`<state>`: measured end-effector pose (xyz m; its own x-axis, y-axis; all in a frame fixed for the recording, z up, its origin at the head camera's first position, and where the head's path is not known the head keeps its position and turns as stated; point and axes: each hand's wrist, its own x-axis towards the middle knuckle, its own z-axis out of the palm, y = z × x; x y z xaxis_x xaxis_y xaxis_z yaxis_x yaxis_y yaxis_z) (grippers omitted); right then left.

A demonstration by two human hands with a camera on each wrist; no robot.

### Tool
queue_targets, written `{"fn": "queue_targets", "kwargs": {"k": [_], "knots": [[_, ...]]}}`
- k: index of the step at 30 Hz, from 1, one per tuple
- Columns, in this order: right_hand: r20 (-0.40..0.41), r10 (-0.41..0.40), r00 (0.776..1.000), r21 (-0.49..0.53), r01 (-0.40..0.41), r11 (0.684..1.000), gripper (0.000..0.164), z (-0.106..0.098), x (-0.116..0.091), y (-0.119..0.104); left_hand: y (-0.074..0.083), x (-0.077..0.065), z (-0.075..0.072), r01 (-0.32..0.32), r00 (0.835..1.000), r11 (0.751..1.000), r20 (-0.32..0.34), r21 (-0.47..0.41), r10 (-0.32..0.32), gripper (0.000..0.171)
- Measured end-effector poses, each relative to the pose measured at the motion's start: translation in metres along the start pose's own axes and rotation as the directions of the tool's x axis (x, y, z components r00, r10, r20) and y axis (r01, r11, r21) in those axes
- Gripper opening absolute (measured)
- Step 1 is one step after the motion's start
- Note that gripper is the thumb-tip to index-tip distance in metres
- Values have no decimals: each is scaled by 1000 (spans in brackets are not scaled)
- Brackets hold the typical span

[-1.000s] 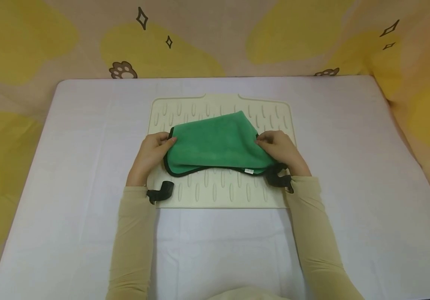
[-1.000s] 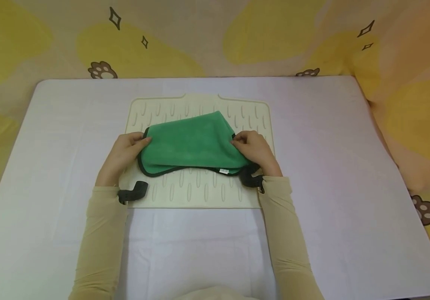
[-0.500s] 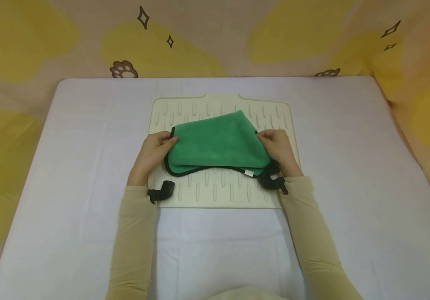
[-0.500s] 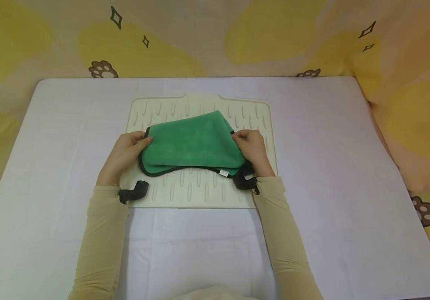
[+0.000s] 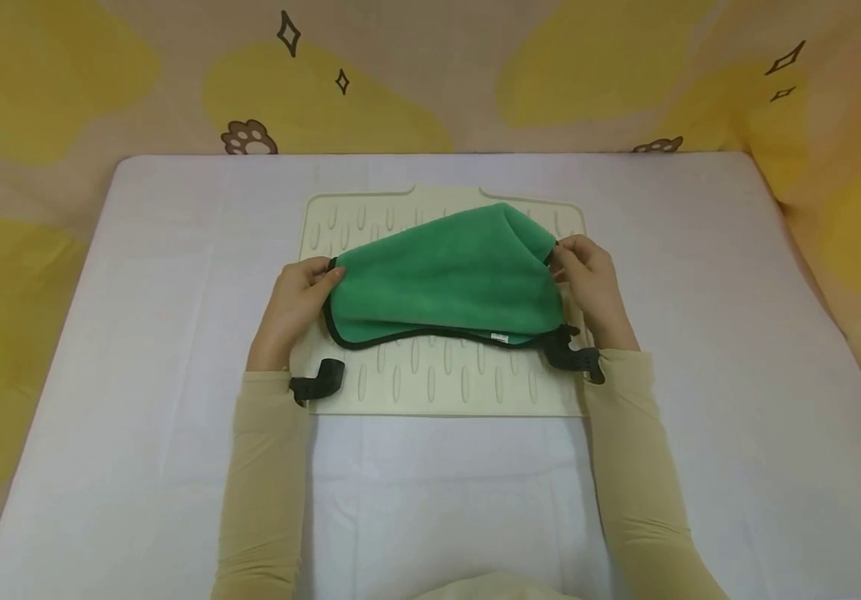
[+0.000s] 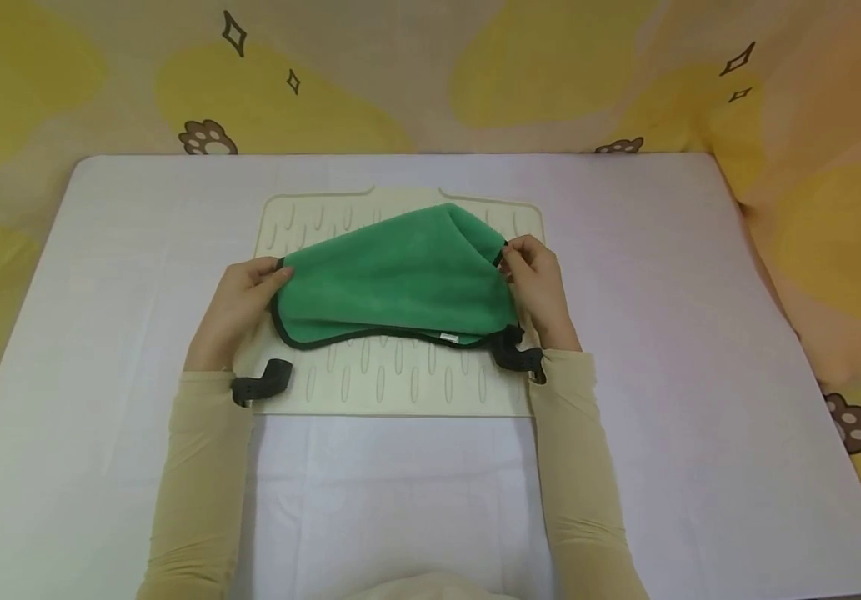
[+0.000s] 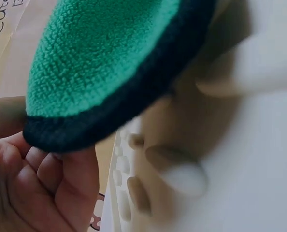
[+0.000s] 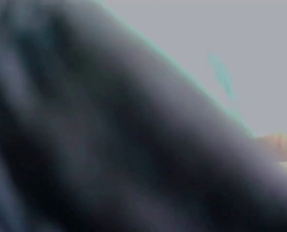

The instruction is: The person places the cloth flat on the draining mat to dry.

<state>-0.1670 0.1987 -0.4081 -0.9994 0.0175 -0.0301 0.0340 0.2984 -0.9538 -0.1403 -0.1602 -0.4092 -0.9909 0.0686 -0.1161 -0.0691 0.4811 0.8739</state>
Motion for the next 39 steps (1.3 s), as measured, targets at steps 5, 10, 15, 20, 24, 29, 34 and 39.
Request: {"fn": "queue_targets", "kwargs": {"k": [5,10,15,20,24,29,34,39], "knots": [[6,-22,1000,75,22,997,18,-9,0,-2,1,-1,-4,9,1000,1000,-11,-6,-9,32],[-17,-82,996,130,84,988,16,-10,-1,-4,2,-2,-7,13,999,1000,-31,-11,-14,33],[-27,-73,997,126,75,989,14,-8,1,-3,1,-2,-8,45,999,999,20,-4,-45,36],[49,-2,999,123,-4,992,20,-13,2,2,-1,-2,-7,66,996,998,66,-11,-65,37],[117,39,992,135,-55,989,28,-17,2,5,-2,-1,-6,62,996,998,61,-19,-61,36],[236,86,968,-55,-75,996,42,-19,2,7,-3,0,-5,60,997,998,51,-21,-59,34],[319,115,941,-189,-56,980,40,-21,2,7,-3,1,-3,41,999,999,27,-23,-40,34],[366,132,921,-293,-20,956,38,-28,1,6,-2,0,-6,52,998,999,41,8,-53,35]]}}
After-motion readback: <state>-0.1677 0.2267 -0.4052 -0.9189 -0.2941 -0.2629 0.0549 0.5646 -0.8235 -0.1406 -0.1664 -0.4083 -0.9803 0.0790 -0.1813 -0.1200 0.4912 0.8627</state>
